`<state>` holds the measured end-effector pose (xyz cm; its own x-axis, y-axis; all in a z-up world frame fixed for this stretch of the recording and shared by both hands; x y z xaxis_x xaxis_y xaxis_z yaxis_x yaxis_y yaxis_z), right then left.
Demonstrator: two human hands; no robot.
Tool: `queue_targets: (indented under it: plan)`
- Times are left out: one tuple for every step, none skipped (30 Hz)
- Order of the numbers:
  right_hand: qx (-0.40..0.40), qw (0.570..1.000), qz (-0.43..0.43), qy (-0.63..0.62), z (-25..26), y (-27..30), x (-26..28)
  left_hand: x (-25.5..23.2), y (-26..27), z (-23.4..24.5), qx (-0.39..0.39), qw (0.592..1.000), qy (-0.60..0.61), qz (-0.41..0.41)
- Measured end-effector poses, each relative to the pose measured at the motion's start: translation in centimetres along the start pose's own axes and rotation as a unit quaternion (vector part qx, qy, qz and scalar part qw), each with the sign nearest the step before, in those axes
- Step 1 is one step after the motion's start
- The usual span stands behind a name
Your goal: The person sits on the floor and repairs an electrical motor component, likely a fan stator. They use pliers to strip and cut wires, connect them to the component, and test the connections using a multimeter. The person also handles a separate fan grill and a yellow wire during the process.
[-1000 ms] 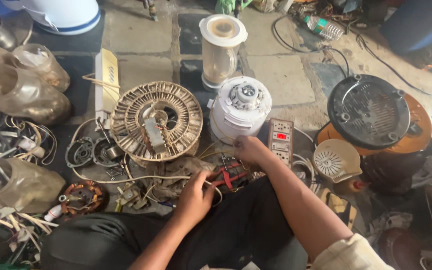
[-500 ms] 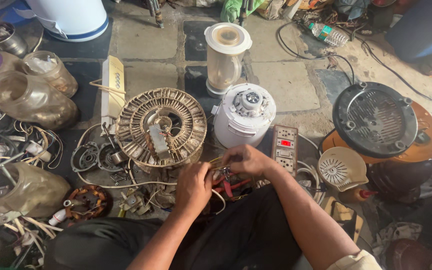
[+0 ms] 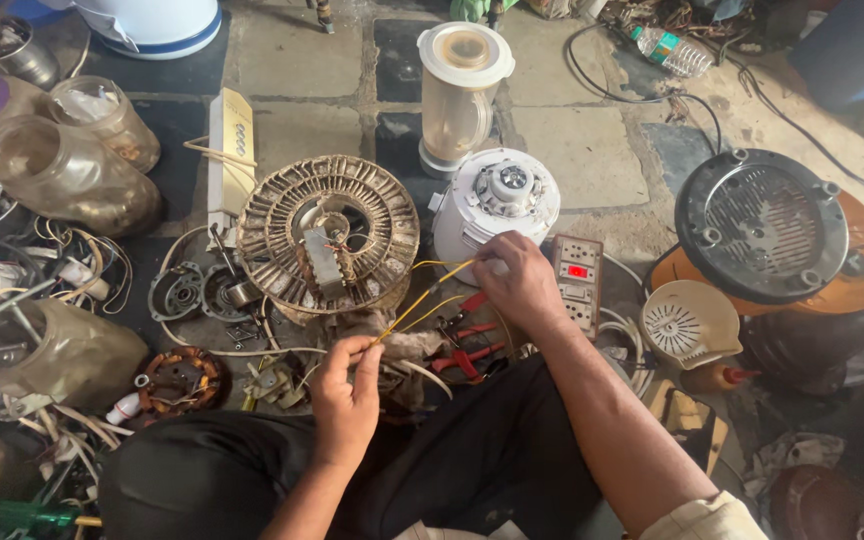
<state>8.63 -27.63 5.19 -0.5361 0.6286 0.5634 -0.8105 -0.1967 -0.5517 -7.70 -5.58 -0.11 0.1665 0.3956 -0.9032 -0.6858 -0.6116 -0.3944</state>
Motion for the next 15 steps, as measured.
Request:
queue_targets:
  plan:
    - [-0.009,1.000,-0.009,0.009,0.0,0.1,-0.2,0.2,0.2,0.4,0.001,1.000,0.000,0.013]
    - [-0.017,1.000,-0.017,0.018,0.1,0.0,-0.5,0.3,0.3,0.7,0.002,1.000,0.000,0.026]
    - [-0.026,0.999,-0.024,0.027,0.2,0.0,-0.8,0.1,0.4,0.9,0.007,1.000,-0.002,0.011]
    - [-0.040,0.997,-0.046,0.043,0.3,0.0,-1.2,-0.3,0.3,1.2,0.012,1.000,-0.003,-0.005]
    - [-0.053,0.995,-0.068,0.059,0.3,0.1,-1.6,-0.8,0.1,1.3,0.016,1.000,-0.005,-0.021]
    - [-0.067,0.991,-0.090,0.073,0.4,0.1,-2.0,-1.5,0.1,1.3,0.036,0.998,-0.008,-0.056]
    - [-0.059,0.990,-0.110,0.071,0.3,0.0,-2.3,-2.4,0.1,1.3,0.055,0.994,-0.012,-0.091]
    - [-0.050,0.988,-0.132,0.069,0.5,0.1,-2.7,-3.2,0.2,1.2,0.075,0.989,-0.016,-0.126]
    - [-0.041,0.985,-0.153,0.067,0.5,0.1,-3.0,-3.9,0.2,1.1,0.104,0.984,-0.016,-0.146]
    - [-0.037,0.987,-0.155,0.028,0.4,0.1,-2.8,-4.4,0.3,0.8,0.134,0.977,-0.016,-0.166]
    - [-0.032,0.987,-0.156,-0.010,0.4,0.0,-2.6,-4.8,0.5,0.5,0.164,0.969,-0.015,-0.185]
    - [-0.029,0.986,-0.158,-0.048,0.4,-0.1,-2.1,-4.7,0.4,0.3,0.172,0.972,-0.016,-0.158]
    - [-0.031,0.990,-0.119,-0.068,0.7,0.0,-1.2,-4.4,0.4,0.1,0.180,0.975,-0.016,-0.132]
    - [-0.031,0.992,-0.080,-0.088,1.1,0.3,0.0,-4.0,0.4,0.0,0.187,0.977,-0.017,-0.105]
    - [-0.032,0.993,-0.041,-0.108,1.5,0.8,1.3,-3.3,0.3,-0.5,0.192,0.979,-0.023,-0.060]
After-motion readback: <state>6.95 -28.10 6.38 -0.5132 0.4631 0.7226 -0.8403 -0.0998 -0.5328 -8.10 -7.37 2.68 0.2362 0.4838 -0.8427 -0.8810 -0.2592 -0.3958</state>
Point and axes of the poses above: each hand's wrist, its own y-axis away from the middle knuckle, its own z-axis out of the back of the hand, x = y × z, the point moved 5 cm from there along -y, towards the middle knuckle, and after that the axes turned 12 degrees about -x, right-handed, at the moved point
